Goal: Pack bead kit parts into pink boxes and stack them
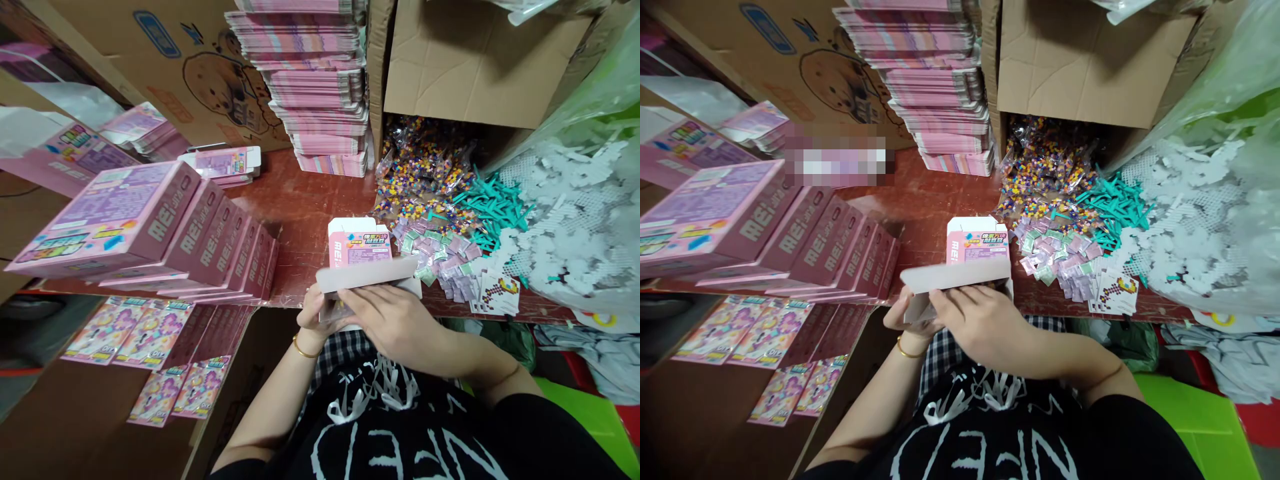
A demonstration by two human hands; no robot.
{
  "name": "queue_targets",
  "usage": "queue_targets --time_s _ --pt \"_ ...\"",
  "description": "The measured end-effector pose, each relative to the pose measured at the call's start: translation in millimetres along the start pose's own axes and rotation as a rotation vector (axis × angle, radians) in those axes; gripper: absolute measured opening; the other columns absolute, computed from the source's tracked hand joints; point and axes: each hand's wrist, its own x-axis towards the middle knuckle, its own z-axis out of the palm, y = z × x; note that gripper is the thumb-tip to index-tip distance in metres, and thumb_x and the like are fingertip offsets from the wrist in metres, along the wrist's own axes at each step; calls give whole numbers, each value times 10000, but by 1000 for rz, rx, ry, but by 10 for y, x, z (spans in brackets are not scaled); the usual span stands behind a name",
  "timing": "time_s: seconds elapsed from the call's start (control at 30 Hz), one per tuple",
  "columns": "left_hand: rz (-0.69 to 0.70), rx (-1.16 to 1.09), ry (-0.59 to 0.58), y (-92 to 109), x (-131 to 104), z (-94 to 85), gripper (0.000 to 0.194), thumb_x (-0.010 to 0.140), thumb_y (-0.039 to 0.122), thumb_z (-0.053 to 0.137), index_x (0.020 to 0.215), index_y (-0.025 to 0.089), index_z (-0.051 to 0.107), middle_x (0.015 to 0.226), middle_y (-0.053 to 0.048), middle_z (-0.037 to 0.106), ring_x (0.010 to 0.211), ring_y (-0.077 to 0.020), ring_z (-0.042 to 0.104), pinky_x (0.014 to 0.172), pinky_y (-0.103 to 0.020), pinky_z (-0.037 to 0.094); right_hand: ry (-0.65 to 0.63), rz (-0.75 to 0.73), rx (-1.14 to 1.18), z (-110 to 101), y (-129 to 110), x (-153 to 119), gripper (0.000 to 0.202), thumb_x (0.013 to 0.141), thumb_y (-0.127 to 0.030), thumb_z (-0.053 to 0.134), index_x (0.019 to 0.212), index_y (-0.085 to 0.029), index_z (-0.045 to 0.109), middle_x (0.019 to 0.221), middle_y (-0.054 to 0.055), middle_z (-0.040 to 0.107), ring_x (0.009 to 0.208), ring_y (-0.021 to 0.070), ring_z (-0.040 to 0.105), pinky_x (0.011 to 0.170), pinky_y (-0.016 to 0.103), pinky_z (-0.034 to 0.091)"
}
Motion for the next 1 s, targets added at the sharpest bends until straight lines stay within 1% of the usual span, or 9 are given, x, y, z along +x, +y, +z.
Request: queue_targets --time_s 0.17,0.23,0.33,0.4,0.5,0.6,0.8,0.9,1.0 --pt "888 179 210 202 195 93 1009 501 484 951 1320 331 382 975 14 657 725 -157 684 644 -295 588 -21 12 -51 -345 148 36 327 987 -68 335 1098 -93 642 926 98 743 766 178 679 686 306 530" --pt "1003 236 229 315 242 124 1061 544 512 925 1406 273 355 1009 -21 649 754 -166 686 650 -289 591 -94 -19 -121 -397 176 107 287 978 -73 370 1021 -91 653 852 100 725 693 187 647 614 315 490" --pt "977 210 226 384 276 153 971 650 534 860 1433 251 360 1015 -44 643 753 -163 673 648 -283 582 -262 -60 -92 -335 169 268 202 960 -84 447 937 -109 646 791 82 695 655 195 624 580 322 472" --pt "915 202 226 366 288 155 913 712 545 811 1447 254 355 1050 -64 634 776 -164 671 665 -281 580 -317 -43 28 -291 152 346 173 977 -116 466 1039 -107 627 880 86 707 753 196 658 648 315 518" --pt "825 253 291 315 310 145 949 709 550 810 1474 235 345 1108 -79 599 849 -175 676 740 -286 586 -143 -19 166 -322 145 345 329 1023 -253 464 1310 -95 503 1186 154 674 1104 223 642 905 357 552" --pt "792 334 342 284 344 144 1015 659 555 841 1482 225 348 1183 -90 574 915 -191 683 795 -283 586 61 -71 152 -349 190 268 393 1020 -315 486 1335 -79 490 1307 193 620 1266 248 563 1051 404 498" --pt "740 235 306 261 421 204 811 869 568 641 1524 261 272 1175 -100 597 911 -185 684 749 -296 591 4 -128 111 -18 322 306 348 1025 -339 474 1224 -92 618 1200 138 698 1194 254 602 984 413 531" --pt "736 203 298 263 432 221 760 928 561 552 1538 286 192 1066 -71 619 830 -168 669 707 -308 589 -80 -50 99 102 314 437 378 1008 -431 494 1084 -117 689 1077 129 723 1038 262 639 874 429 529" --pt "771 260 304 281 431 205 814 868 598 623 1510 262 252 1129 -102 582 901 -188 668 744 -318 584 -215 65 152 93 285 551 356 1020 -393 477 1022 -111 694 1000 130 724 949 244 660 846 410 514"
